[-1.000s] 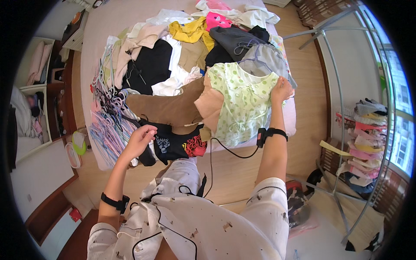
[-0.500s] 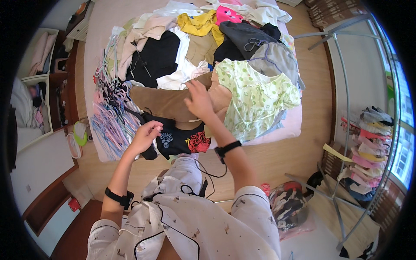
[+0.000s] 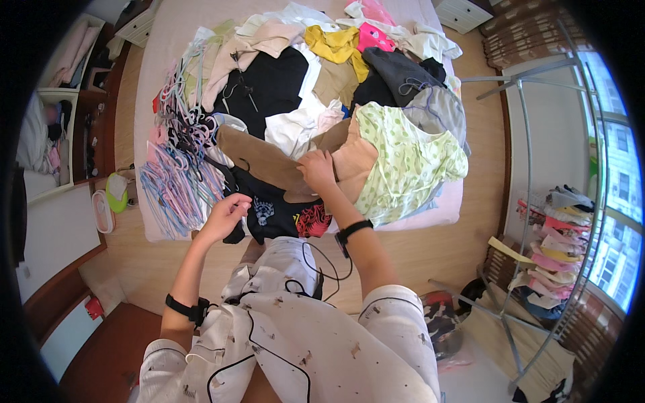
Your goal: The person sorts items of clothing on a bed and hangs them on hangers before placing the hangers onto a drying rack.
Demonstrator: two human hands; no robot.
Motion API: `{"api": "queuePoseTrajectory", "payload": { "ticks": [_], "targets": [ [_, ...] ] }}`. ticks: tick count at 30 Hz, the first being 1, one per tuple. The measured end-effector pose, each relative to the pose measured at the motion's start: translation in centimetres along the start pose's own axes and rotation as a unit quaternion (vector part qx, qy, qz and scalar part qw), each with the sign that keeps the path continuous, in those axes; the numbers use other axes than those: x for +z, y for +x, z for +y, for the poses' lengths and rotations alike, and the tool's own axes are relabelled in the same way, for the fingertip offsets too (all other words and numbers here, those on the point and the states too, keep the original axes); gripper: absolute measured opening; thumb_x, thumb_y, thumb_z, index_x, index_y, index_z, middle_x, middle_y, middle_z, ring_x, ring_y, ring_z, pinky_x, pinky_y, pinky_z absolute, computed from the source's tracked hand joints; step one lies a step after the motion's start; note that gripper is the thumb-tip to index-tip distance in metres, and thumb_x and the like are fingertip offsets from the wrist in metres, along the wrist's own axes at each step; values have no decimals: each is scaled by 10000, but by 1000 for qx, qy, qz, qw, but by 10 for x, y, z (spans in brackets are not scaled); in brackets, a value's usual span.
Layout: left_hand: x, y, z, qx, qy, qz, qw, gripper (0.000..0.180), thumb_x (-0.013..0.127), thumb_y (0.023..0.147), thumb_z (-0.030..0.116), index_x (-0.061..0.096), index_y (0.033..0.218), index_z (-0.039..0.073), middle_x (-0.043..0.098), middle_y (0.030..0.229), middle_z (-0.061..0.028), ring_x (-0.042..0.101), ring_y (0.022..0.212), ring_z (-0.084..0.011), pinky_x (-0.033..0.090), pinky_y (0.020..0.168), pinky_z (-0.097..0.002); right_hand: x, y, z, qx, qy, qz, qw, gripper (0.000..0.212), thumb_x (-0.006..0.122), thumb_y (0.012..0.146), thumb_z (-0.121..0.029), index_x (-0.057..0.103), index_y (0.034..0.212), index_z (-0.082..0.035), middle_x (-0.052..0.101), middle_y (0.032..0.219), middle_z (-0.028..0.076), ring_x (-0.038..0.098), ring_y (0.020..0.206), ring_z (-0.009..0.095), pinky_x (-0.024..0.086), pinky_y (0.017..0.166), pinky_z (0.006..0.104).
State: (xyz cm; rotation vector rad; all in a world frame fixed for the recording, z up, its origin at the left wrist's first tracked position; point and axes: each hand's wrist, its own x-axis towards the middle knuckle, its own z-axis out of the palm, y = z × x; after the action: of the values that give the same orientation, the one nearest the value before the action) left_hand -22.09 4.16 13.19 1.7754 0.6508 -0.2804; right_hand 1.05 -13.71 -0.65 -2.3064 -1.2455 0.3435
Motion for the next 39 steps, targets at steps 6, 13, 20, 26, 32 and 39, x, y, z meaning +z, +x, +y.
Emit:
{"api": "queuePoseTrajectory", "payload": {
  "ticks": [6, 13, 20, 26, 32, 39],
  "targets": [
    [-22, 2, 6, 32, 40, -53, 997, 267, 626, 941, 217, 647, 1074, -15, 693, 936, -114, 645, 784, -188, 519, 726, -317, -39, -15, -18, 166, 212, 59, 961, 208, 695, 849, -123, 680, 1025, -15, 697, 886, 109, 649, 826, 303, 516, 819, 365],
    [-24, 8, 28, 70, 62, -45, 995, 589, 782, 826, 296, 561, 1249, -48, 619, 1192, -170, 621, 1035, -210, 509, 883, -346, -130, 39, -124, 123, 549, 159, 811, 174, 663, 936, -107, 637, 1047, 26, 649, 884, 5, 569, 812, 49, 466, 727, 215],
    [-70, -2, 80, 183, -195, 166, 949, 454, 695, 884, 120, 529, 1286, -11, 656, 1130, -77, 637, 1030, -187, 496, 916, -313, -181, 80, -253, -37, 662, 111, 741, 331, 673, 928, -85, 574, 1231, 5, 608, 1083, 7, 561, 938, 62, 461, 789, 210],
    [-141, -43, 124, 167, -473, 137, 854, 315, 609, 954, 129, 546, 1241, 15, 645, 1120, -84, 654, 969, -177, 564, 801, -336, -184, 50, -243, -114, 285, 113, 945, 1069, 872, 663, -442, 345, 1496, -29, 337, 1523, 235, 293, 1433, 357, 243, 1176, 421],
    [-156, -65, 115, 112, -615, 87, 776, 267, 544, 997, 129, 540, 1203, -39, 629, 1170, -135, 641, 1060, -239, 568, 909, -408, -140, -8, -286, -50, 387, -49, 919, 1052, 820, 713, -207, 188, 1530, -10, 414, 1469, 248, 420, 1370, 331, 346, 1120, 375],
    [-156, -108, 110, 109, -497, 48, 859, 399, 562, 987, 152, 439, 1312, -44, 590, 1240, -169, 616, 1148, -257, 552, 933, -372, -100, -24, -246, 86, 584, -62, 805, 568, 704, 845, -79, 486, 1363, 8, 614, 1280, 126, 588, 1153, 188, 463, 979, 315]
  ]
}}
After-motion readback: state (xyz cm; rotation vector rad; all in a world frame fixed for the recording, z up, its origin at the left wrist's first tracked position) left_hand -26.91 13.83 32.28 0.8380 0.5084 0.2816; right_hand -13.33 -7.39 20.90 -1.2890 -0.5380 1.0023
